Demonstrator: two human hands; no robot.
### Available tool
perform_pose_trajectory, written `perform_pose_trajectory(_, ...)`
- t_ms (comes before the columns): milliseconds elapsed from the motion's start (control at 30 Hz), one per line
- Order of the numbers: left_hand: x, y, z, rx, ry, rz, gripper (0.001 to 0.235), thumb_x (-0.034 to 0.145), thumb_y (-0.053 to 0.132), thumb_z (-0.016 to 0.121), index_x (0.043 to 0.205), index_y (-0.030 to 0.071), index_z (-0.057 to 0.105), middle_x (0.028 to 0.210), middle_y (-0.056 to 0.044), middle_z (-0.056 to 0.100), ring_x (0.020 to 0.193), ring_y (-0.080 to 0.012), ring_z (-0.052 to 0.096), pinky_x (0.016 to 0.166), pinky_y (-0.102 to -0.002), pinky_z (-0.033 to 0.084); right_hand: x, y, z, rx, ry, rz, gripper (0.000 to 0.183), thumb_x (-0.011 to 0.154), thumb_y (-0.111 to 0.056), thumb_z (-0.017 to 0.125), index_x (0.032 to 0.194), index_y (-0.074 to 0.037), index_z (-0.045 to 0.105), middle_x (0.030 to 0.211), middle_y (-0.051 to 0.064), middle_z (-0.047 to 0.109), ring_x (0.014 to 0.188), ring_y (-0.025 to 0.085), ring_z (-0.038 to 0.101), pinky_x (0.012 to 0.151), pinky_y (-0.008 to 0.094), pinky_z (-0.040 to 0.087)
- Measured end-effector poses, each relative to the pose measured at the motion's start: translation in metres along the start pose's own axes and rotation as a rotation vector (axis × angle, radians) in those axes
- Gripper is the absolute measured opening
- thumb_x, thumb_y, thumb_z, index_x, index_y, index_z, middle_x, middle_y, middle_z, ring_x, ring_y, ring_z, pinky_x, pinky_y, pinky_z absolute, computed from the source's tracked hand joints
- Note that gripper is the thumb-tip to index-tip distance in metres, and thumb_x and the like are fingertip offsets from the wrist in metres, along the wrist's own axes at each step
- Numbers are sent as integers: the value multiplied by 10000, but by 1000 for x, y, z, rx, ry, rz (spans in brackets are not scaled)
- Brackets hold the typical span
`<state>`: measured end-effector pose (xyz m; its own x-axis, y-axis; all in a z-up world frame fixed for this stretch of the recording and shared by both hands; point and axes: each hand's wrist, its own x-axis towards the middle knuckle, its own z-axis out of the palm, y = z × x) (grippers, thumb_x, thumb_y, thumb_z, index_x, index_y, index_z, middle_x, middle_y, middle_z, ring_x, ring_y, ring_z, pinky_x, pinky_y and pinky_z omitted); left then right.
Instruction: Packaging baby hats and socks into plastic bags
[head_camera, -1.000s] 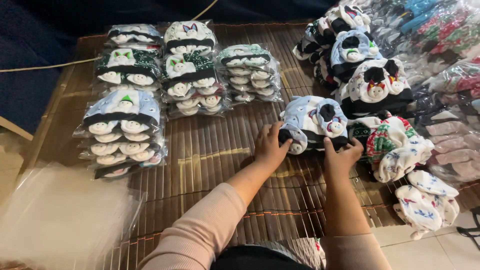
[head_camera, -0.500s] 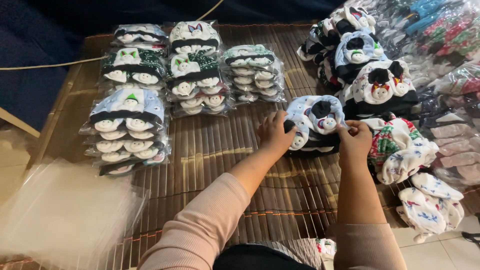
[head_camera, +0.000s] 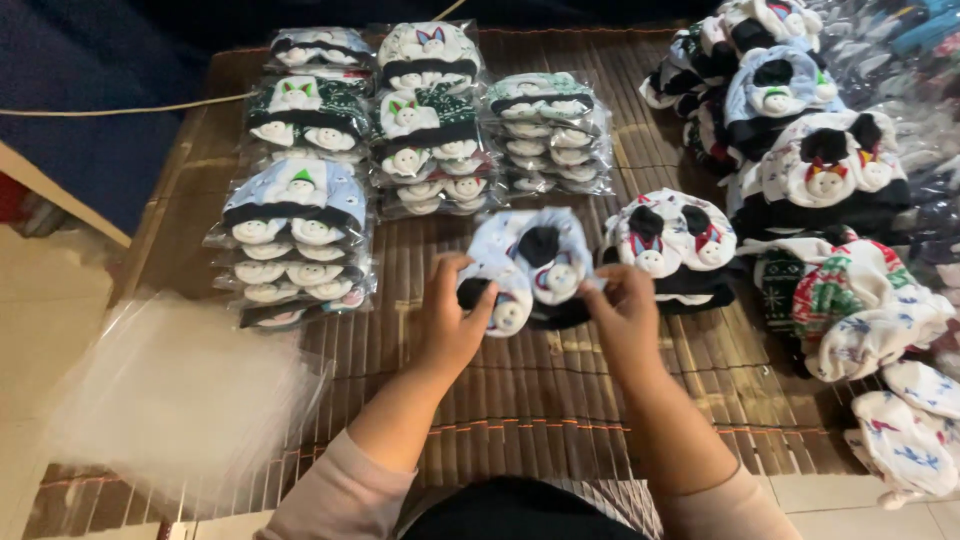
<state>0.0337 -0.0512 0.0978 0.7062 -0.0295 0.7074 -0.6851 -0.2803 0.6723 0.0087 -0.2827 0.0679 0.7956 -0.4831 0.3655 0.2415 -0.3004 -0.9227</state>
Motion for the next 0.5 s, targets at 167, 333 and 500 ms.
perform_pose_trajectory(167, -82, -43, -33, 288, -338, -757, 552, 886, 314, 725, 1375, 161, 519, 1295, -232, 633, 1240, -442, 602, 1023, -544, 496, -55, 79, 20, -562, -495, -2, 312, 782, -357, 854, 1049, -320, 695, 1080, 37, 596, 980, 323, 696, 828, 427, 573)
perform_pose_trajectory(333, -100, -31, -45, 561, -225, -466, 443, 822, 274, 789, 1197, 123, 608, 1126, -183, 595, 1011, -439, 660, 808, -508, 573, -69, 5, 21, -734, -445, -244, 455, 857, -423, 778, 1247, -242, 630, 1199, 110, 585, 1080, 374, 633, 899, 473, 523)
perform_pose_trajectory(500, -102, -42, -39, 459, -311, -470, 435, 836, 200, 760, 1231, 123, 595, 1135, -165, 585, 988, -445, 664, 793, -504, 578, -66, -7, 31, -819, -441, -404, 793, 796, -555, 771, 1491, -245, 550, 1374, 134, 557, 1199, 415, 524, 906, 519, 452)
